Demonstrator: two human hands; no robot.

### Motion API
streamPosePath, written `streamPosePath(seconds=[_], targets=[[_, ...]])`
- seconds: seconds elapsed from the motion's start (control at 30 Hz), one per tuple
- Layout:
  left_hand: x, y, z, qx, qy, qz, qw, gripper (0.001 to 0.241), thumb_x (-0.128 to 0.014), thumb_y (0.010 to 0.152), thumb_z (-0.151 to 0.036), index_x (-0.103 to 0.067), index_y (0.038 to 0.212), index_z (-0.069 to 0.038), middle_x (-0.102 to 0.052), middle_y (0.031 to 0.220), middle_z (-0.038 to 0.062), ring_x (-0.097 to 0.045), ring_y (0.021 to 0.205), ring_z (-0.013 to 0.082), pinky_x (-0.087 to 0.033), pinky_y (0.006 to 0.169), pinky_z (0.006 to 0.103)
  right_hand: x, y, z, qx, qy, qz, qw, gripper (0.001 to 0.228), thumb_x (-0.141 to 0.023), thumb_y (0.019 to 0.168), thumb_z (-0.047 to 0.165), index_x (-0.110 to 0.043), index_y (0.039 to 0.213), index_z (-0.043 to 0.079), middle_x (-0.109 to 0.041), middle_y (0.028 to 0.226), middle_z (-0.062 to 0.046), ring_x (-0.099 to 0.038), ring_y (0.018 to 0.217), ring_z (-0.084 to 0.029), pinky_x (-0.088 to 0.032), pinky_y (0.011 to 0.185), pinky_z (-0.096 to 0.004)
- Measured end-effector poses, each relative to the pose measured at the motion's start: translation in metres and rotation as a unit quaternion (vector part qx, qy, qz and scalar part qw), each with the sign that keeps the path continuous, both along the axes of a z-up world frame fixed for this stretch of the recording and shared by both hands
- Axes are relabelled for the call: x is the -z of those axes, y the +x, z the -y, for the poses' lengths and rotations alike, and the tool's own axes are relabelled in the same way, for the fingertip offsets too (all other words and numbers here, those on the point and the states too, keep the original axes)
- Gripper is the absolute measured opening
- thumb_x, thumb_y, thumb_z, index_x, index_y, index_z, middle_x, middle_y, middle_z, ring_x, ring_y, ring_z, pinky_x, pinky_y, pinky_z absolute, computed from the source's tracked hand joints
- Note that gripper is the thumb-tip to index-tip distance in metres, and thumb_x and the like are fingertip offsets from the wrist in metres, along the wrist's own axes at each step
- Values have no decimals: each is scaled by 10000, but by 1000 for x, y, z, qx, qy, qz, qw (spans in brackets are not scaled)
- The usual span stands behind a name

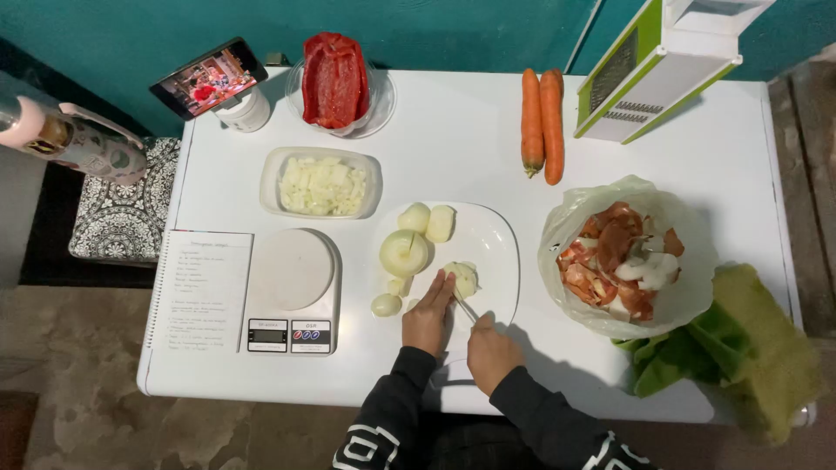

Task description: Chopping onions on a white surface using a knife.

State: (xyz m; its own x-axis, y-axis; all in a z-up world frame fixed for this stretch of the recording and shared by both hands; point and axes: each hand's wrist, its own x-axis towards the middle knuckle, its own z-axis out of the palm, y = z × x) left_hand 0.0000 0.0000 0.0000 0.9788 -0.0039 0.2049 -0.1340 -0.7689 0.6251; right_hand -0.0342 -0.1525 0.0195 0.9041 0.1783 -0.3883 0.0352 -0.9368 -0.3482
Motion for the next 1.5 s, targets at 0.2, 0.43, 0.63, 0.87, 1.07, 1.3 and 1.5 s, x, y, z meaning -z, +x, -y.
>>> streamPosePath(seconds=[0.2,0.43,0.63,0.87,1.07,1.3,1.5], targets=[[2,2,2,-6,-5,21,1000,501,-721,885,-106,-667,1373,-207,-658,1393,77,-724,712,291,-597,636,358,-36,4,2,8,9,-7,1000,302,-452,1002,179,-519,1086,-103,-725,781,-245,-718,729,-432,-579,673,-526],[-10,2,2,-27,-22,13,999,459,-719,909,-119,-680,1356,-217,-668,1388,50,-728,735,288,-599,646,360,-24,-1,2,17,-11,-13,1000,297,-444,1008,172,-519,1104,-98,-725,780,-242,-722,741,-424,-583,689,-519],[5,-2,3,-31,-26,27,999,480,-721,886,-116,-682,1351,-232,-665,1377,37,-751,790,276,-603,661,362,-6,-21,23,-9,-58,-48,997,445,-461,968,143,-464,1283,-172,-731,862,-255,-733,772,-415,-589,714,-520],[-2,3,5,-37,-15,-29,999,474,-732,879,-91,-694,1334,-220,-676,1371,31,-737,743,290,-600,652,366,-24,-10,24,-22,-49,-91,994,585,-490,937,117,-365,1380,-244,-733,923,-284,-743,821,-412,-608,733,-489],[-22,0,1,-34,-89,2,995,492,-759,862,-86,-676,1343,-142,-667,1354,99,-732,1045,296,-604,811,359,-41,-13,38,-39,-77,-140,986,478,-523,940,141,-465,1294,-175,-726,937,-264,-740,853,-413,-603,755,-503],[-87,-1,-5,-16,-262,-86,961,667,-780,850,-84,-521,1463,-121,-556,1507,117,-620,1291,289,-566,966,370,-51,-20,42,-57,-78,-43,994,407,-564,916,142,-488,1262,-60,-694,985,-228,-711,853,-413,-582,737,-511],[-152,-20,-7,74,-380,-111,915,737,-716,914,-58,-406,1576,-148,-359,1689,104,-392,1536,300,-369,1186,419,-16,-11,20,-73,-20,83,994,399,-590,857,72,-522,1247,17,-579,1142,-194,-628,986,-390,-551,799,-476]])
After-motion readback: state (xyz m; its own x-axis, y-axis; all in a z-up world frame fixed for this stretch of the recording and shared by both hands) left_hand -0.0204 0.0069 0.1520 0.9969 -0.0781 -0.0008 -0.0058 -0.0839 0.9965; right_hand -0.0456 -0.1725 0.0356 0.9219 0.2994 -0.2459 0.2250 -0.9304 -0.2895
